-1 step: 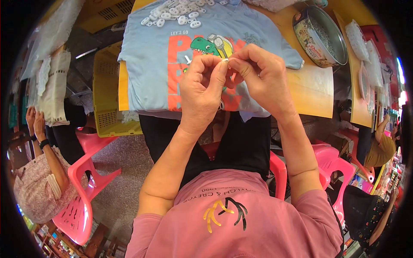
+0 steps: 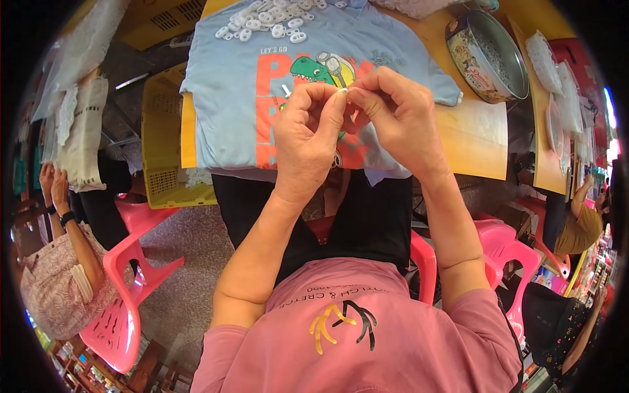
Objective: Attaching small white plastic snaps or buttons to a blue t-shirt with a dinosaur graphic.
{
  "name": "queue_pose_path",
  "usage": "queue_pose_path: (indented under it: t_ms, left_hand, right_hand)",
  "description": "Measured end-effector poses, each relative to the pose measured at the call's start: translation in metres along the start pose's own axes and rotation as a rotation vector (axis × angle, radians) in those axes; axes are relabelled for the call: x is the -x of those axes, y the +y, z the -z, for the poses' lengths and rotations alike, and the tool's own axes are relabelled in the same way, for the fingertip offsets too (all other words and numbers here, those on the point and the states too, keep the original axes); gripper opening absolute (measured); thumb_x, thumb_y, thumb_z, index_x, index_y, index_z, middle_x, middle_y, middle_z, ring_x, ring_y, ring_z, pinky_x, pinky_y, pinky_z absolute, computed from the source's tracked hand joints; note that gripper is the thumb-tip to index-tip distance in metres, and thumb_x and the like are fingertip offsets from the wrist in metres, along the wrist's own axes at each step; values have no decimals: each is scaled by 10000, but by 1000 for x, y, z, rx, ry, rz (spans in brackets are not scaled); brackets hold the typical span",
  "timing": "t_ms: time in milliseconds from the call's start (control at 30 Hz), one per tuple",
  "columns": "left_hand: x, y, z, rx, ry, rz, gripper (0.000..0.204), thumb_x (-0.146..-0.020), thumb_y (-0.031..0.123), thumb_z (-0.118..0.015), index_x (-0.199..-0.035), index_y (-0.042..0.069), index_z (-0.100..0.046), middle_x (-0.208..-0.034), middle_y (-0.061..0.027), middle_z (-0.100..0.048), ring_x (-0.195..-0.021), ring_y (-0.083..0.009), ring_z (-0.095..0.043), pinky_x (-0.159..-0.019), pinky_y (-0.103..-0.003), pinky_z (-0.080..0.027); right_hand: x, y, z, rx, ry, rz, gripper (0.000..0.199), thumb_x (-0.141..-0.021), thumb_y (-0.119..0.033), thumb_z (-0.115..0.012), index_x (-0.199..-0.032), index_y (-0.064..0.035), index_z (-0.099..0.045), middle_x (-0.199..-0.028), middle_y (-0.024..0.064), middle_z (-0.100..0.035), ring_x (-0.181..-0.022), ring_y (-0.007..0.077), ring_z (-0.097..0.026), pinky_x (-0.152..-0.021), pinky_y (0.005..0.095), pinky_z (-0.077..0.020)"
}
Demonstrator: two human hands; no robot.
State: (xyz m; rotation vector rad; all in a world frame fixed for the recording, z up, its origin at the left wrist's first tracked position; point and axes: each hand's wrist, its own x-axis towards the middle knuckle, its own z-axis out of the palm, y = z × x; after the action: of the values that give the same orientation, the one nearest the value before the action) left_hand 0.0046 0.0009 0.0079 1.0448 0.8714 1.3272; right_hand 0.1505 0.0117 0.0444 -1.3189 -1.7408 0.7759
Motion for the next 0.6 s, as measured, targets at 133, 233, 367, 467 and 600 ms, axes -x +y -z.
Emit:
queue_pose_path:
  t_ms: [133, 233, 367, 467, 600]
  left_hand:
    - [-4, -3, 4, 43, -9, 10, 142, -981, 140, -579, -1021, 4, -567, -841, -68, -658, -687, -111, -636, -644, -234, -527]
    - [-4, -1, 5, 73, -15, 33, 151, -982, 151, -579, -1017, 5, -566, -831, -62, -649, -682, -112, -628, -639, -232, -523]
    - [-2, 1, 5, 84, -48, 30, 122, -978, 115, -569, -994, -5, -551, -853, -48, -631, -704, -82, -624, -616, -224, -525]
    - [-2, 2, 5, 87, -59, 25, 115, -977, 110, -567, -994, -3, -551, -842, -43, -627, -700, -81, -623, -617, -232, -531]
    - [-1, 4, 5, 79, -59, 33, 106, -976, 104, -563, -993, -1, -551, -842, -40, -625, -710, -82, -624, -620, -241, -539]
  right_hand:
    - [0, -3, 0, -132, -18, -109, 84, -928, -45, -617, -930, 37, -635, -809, 53, -671, -713, 108, -647, -627, 242, -547]
    - [-3, -6, 12, -307, -155, -246, 133, -949, -85, -603, -1002, 27, -650, -840, 44, -674, -740, 111, -652, -642, 245, -551]
    - [-1, -7, 23, -330, -183, -242, 166, -961, -114, -591, -1046, 16, -652, -839, 42, -677, -744, 111, -659, -643, 250, -550]
    - [-1, -7, 25, -177, -211, -180, 167, -960, -122, -595, -1042, 12, -651, -840, 44, -679, -753, 110, -663, -645, 251, -549]
    - [-2, -3, 24, 14, -216, 9, 159, -953, -125, -602, -1011, 19, -637, -815, 64, -671, -721, 117, -654, -629, 254, -535]
